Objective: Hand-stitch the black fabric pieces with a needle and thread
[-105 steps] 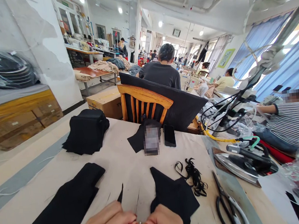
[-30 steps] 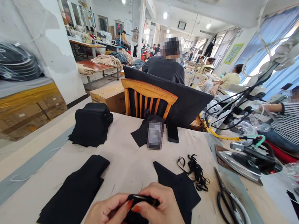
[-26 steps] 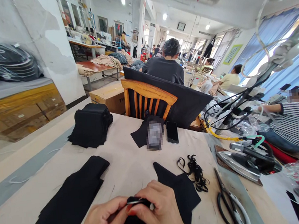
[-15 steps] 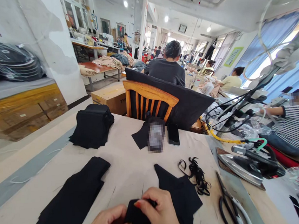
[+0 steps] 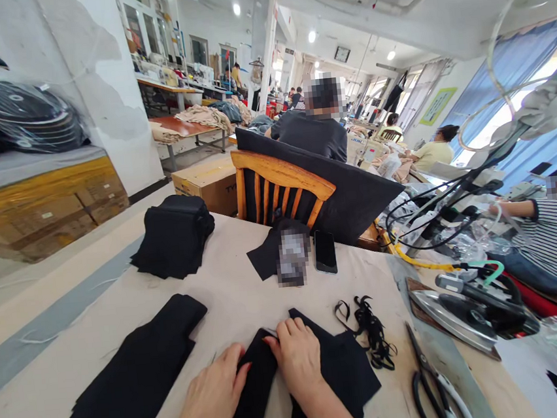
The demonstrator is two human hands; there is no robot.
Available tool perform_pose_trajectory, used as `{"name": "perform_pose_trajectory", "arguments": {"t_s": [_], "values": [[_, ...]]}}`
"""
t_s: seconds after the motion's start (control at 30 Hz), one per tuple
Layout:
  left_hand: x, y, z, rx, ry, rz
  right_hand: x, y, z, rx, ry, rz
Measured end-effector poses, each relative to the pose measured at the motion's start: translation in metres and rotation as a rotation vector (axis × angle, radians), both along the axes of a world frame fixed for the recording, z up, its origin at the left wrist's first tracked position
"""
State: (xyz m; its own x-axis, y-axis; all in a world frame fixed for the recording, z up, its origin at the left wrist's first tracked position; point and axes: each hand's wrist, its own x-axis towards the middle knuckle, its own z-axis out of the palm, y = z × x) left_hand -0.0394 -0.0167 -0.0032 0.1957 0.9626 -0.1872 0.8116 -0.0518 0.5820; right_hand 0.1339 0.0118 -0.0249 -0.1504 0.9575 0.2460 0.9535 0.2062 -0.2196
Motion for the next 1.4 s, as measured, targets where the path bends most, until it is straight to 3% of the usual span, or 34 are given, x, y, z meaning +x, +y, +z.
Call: {"name": "perform_pose_trajectory", "arguments": {"t_s": [0.13, 0.23, 0.33, 0.57, 0.73, 0.93, 1.1, 1.4], "values": [[0.002, 0.000, 0.001, 0.011, 0.006, 0.002, -0.008, -0.009, 0.017, -0.019, 0.037, -0.034], [0.003, 0.001, 0.003, 0.007, -0.013, 0.016, -0.021, -0.017, 0.023, -0.135, 0.251, 0.014], [-0.002, 0.003, 0.004, -0.025, -0.080, 0.026, -0.030, -0.020, 0.017, -0.237, 0.393, 0.030], [-0.028, 0.012, -0.001, -0.173, -0.370, 0.052, -0.032, -0.022, 0.010, -0.254, 0.417, 0.007], [-0.030, 0.013, 0.000, -0.185, -0.484, -0.037, -0.032, -0.023, 0.010, -0.252, 0.424, 0.007], [-0.024, 0.007, -0.009, 0.068, -0.324, -0.045, -0.031, -0.022, 0.009, -0.246, 0.405, 0.020], [-0.025, 0.008, -0.019, 0.184, -0.184, -0.083, -0.032, -0.023, 0.010, -0.240, 0.389, 0.033], [-0.017, 0.007, -0.010, 0.247, -0.025, -0.081, -0.030, -0.024, 0.009, -0.233, 0.374, 0.064]]}}
